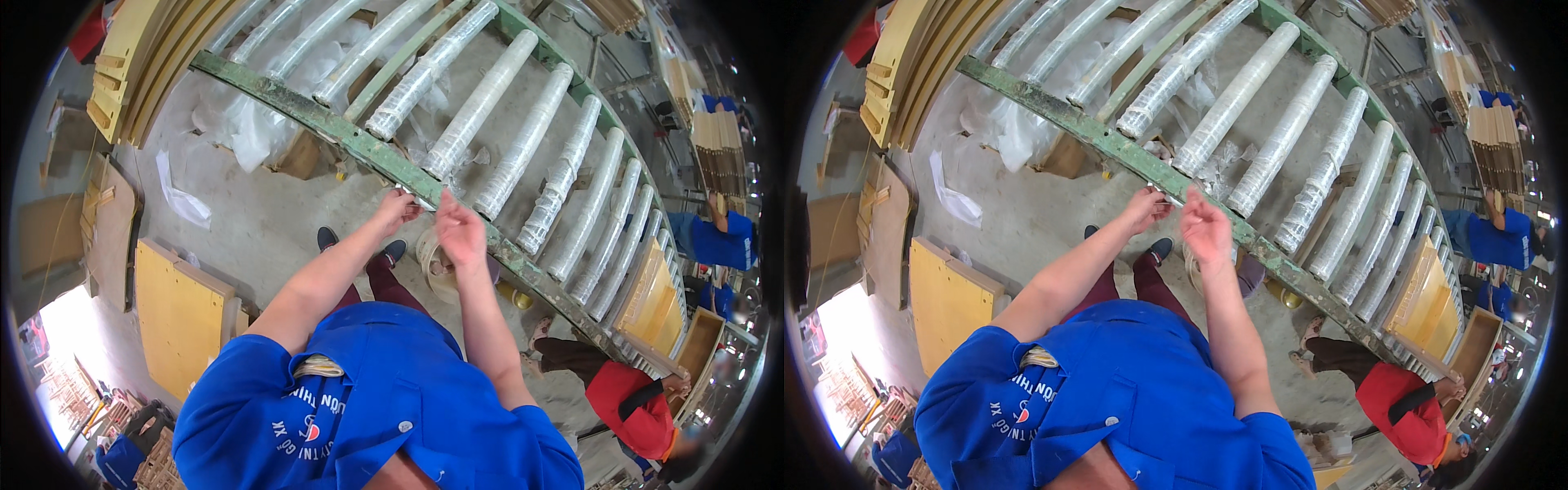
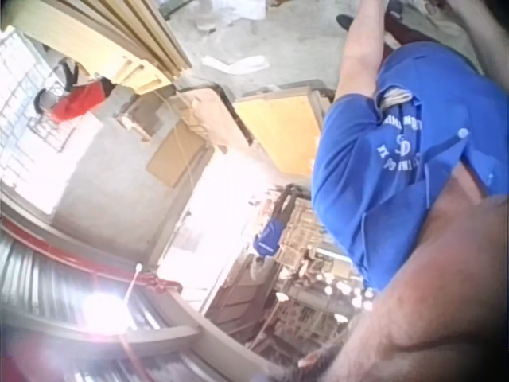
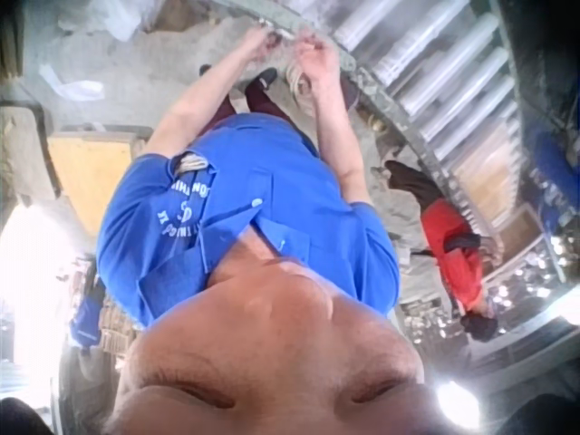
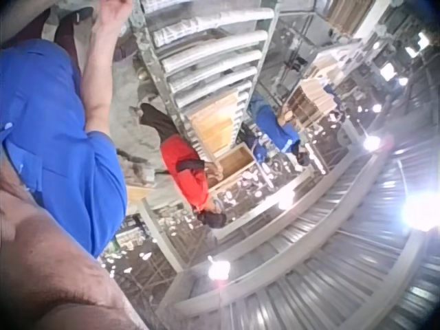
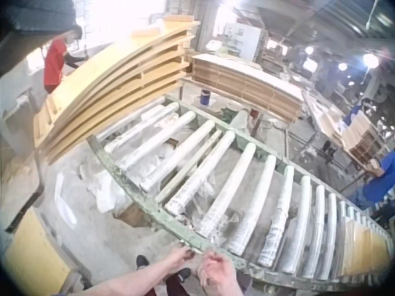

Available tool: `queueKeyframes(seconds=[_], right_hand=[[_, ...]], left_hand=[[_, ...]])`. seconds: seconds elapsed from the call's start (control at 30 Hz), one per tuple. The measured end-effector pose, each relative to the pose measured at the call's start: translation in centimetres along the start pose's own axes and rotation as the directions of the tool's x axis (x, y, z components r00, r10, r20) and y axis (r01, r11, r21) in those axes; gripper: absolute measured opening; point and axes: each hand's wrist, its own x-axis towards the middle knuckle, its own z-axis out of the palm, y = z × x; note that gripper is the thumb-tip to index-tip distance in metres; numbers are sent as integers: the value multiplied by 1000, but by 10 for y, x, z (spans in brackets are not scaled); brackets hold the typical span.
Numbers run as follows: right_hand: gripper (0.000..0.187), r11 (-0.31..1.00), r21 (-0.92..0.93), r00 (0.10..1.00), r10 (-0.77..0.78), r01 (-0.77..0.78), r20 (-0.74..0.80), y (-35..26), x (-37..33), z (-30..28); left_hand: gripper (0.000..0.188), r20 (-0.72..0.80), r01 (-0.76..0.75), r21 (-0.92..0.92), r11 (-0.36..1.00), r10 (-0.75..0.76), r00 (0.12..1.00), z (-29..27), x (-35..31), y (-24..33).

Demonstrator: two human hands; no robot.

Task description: The person wipes the surface of large yellow wooden panels with a white cloth. They move along a roller conveyor, handling multiple panels one at a time, wiping edges and faces, then placing them back on the conveyor or stacking them.

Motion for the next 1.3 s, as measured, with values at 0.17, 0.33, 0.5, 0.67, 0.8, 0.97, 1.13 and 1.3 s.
queueKeyframes(seconds=[0.17, 0.33, 0.5, 0.67, 0.8, 0.97, 1.13, 1.3], right_hand=[[40, 640, -719, 931, -365, 273, 29, -40, -10, 39], [46, -957, -88, 806, -282, -278, 521, -52, -14, 5], [43, -957, 187, 922, -146, -224, 358, -28, -16, 20], [45, -978, 63, 912, -160, -198, 377, -31, -34, 11], [43, -978, 35, 912, -178, -205, 371, -14, -37, 8], [37, -940, -341, 860, -165, 11, 483, 41, -22, 9], [21, -781, -622, 828, -319, 46, 461, 105, 16, -18], [29, -872, -486, 862, -285, -53, 418, 193, 48, -13]], left_hand=[[13, -113, -48, 194, 980, 71, 991, -15, 9, -3], [10, -74, -74, 295, 953, 100, 992, -4, 8, 4], [24, -125, -124, 336, 934, 175, 977, -26, 18, -4], [33, -98, -100, 392, 915, 150, 984, -12, -14, 10], [35, -114, -50, 442, 896, 111, 987, -30, -38, 37], [31, -94, -153, 235, 960, 179, 979, -111, -67, 70], [30, -154, -102, 245, 964, 142, 978, -225, -131, 110], [30, -341, -112, 127, 985, 150, 928, -352, -186, 150]])
